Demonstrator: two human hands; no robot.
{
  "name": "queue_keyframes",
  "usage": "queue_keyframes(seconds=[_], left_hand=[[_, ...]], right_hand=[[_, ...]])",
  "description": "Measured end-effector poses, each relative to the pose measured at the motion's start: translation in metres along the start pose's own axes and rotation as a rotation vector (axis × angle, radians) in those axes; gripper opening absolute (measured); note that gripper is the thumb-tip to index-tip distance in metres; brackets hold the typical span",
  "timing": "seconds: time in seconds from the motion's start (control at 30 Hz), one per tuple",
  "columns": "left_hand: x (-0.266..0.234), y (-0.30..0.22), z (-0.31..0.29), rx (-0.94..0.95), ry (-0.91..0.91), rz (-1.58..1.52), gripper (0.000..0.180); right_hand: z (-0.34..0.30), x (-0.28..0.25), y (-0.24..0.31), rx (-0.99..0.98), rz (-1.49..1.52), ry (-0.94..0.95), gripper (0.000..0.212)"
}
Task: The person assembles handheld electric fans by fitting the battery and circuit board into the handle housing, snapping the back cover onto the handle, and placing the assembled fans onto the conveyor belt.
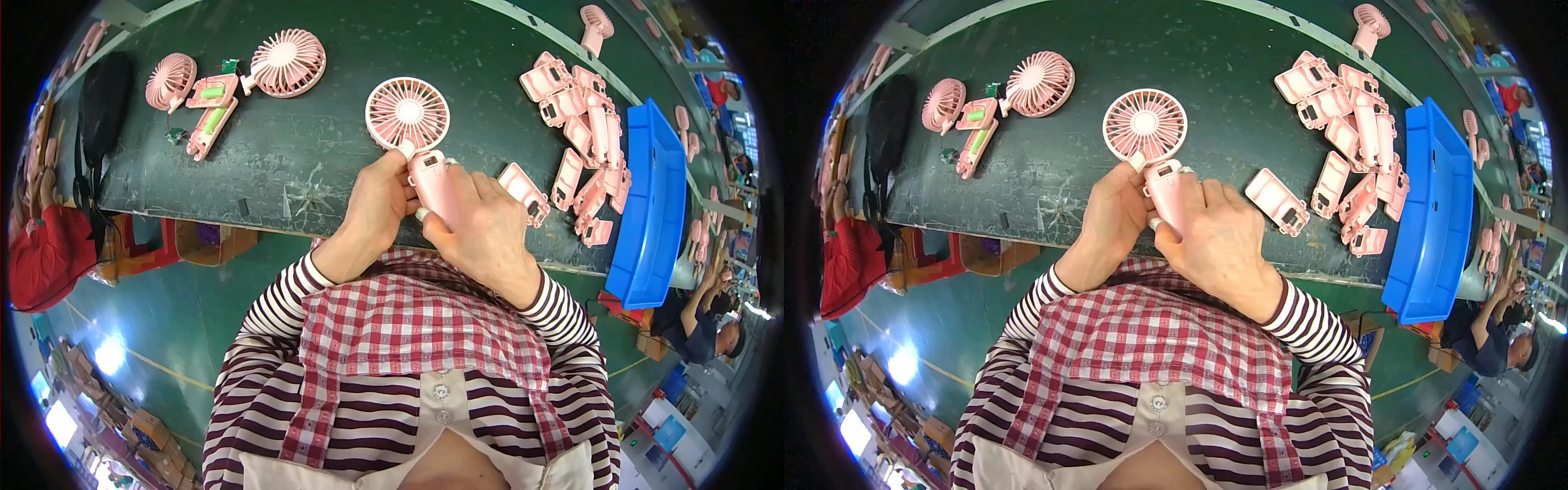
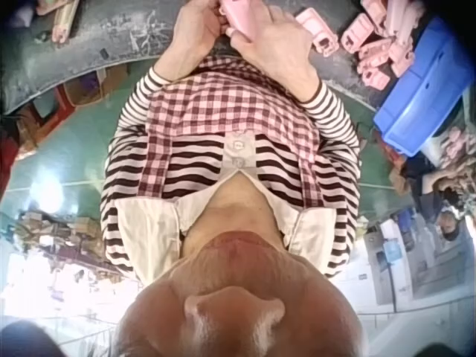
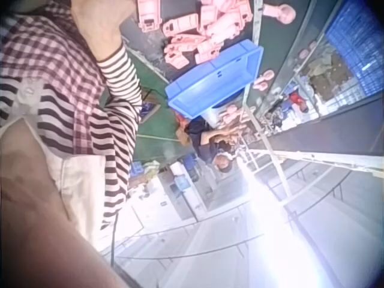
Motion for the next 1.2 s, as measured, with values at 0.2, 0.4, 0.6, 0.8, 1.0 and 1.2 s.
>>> queue_keyframes(seconds=[0.2,0.4,0.6,0.8,1.0,1.2], left_hand=[[-0.002,0.003,0.004,0.019,-0.041,0.125,0.029],[-0.003,0.005,0.006,-0.030,-0.079,0.045,0.029],[0.002,0.002,0.005,-0.012,-0.104,0.113,0.028],[-0.002,0.001,0.009,-0.018,-0.110,0.096,0.026],[-0.005,-0.009,0.013,0.139,0.000,0.023,0.026],[0.003,-0.015,0.007,0.235,0.133,0.023,0.031]], right_hand=[[0.001,0.001,-0.001,-0.021,-0.023,-0.006,0.043],[0.000,0.002,0.001,-0.079,-0.076,-0.018,0.045],[0.000,0.004,-0.001,-0.078,-0.109,0.004,0.049],[0.002,-0.003,-0.001,-0.078,-0.011,0.001,0.046],[-0.004,0.004,-0.036,0.473,0.517,0.037,0.039],[0.001,0.032,-0.044,0.545,1.088,0.254,0.037]])
Point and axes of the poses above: each hand's wrist, its own z-axis towards the middle knuckle, its own x-axis out of the palm, y = z × x, the point moved 5 cm from there along z, towards the middle knuckle, and after that the axes turned 15 degrees about z, right-handed, at the moved point
